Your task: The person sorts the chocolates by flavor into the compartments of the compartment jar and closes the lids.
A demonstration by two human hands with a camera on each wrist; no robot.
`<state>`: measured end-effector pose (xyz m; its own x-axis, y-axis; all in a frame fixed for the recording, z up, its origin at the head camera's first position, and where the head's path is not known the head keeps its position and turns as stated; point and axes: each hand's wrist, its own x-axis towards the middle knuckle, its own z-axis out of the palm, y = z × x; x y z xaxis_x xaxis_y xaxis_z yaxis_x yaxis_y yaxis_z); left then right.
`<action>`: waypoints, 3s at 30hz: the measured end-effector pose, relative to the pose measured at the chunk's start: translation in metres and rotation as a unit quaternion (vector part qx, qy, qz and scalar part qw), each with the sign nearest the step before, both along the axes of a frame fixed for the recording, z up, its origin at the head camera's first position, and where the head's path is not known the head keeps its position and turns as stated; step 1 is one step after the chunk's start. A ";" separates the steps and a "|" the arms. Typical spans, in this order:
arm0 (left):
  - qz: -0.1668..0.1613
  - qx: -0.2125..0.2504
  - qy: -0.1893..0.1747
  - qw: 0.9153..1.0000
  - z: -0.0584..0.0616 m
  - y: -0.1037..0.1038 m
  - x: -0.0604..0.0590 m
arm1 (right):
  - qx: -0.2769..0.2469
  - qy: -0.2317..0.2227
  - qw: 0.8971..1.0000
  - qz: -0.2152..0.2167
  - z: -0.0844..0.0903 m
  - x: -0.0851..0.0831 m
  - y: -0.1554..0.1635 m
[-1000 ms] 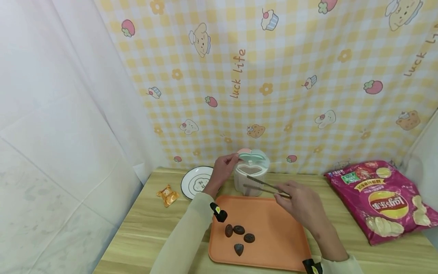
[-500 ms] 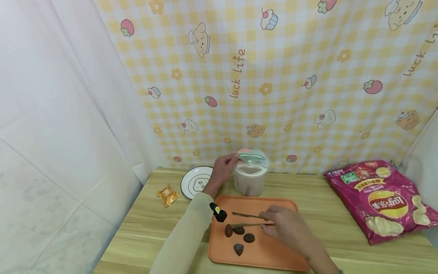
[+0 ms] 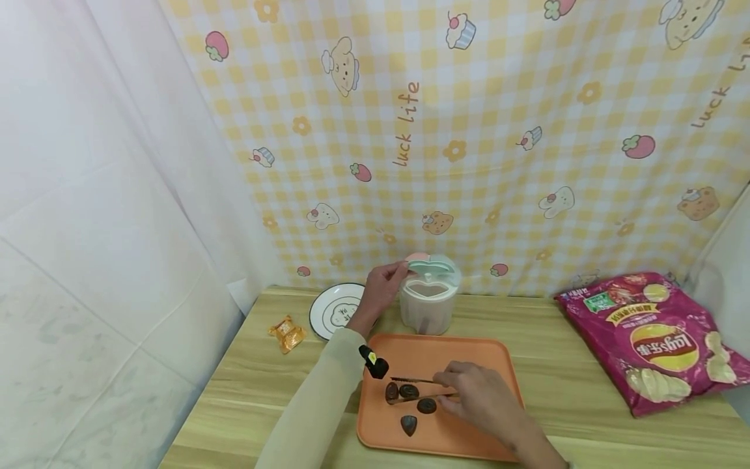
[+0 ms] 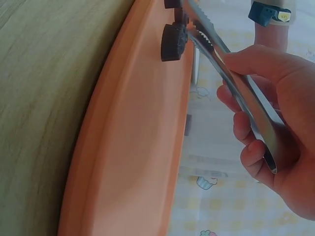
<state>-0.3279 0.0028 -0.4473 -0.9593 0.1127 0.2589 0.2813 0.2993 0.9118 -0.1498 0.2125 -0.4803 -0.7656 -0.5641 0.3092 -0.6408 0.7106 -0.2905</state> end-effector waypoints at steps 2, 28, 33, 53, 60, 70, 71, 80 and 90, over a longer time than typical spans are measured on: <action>0.000 -0.002 -0.001 1.000 0.001 0.000 0.000 | 0.005 -0.006 1.000 -0.001 0.001 0.000 -0.001; 0.003 -0.002 -0.004 1.000 0.005 0.002 -0.001 | -0.009 0.041 0.999 0.026 -0.002 -0.005 0.001; 0.000 -0.004 0.001 1.000 0.004 0.001 -0.002 | -0.032 0.063 0.997 0.026 0.001 -0.004 0.009; -0.005 -0.012 0.017 1.000 0.000 0.001 -0.001 | -0.072 0.161 0.983 -0.058 0.038 -0.012 0.048; -0.004 -0.004 0.012 1.000 -0.001 0.000 0.000 | -0.092 0.144 0.981 -0.092 0.049 -0.019 0.052; -0.009 0.000 0.023 1.000 -0.001 -0.001 -0.001 | -0.119 0.128 0.972 -0.158 0.060 -0.037 0.046; -0.007 -0.003 0.022 1.000 -0.001 -0.001 -0.001 | -0.119 0.126 0.971 -0.163 0.060 -0.039 0.045; -0.008 -0.009 0.021 1.000 0.000 0.000 -0.002 | -0.128 0.120 0.963 -0.206 0.056 -0.048 0.042; -0.006 -0.004 0.028 1.000 -0.002 0.000 -0.003 | -0.128 0.126 0.961 -0.211 0.055 -0.044 0.039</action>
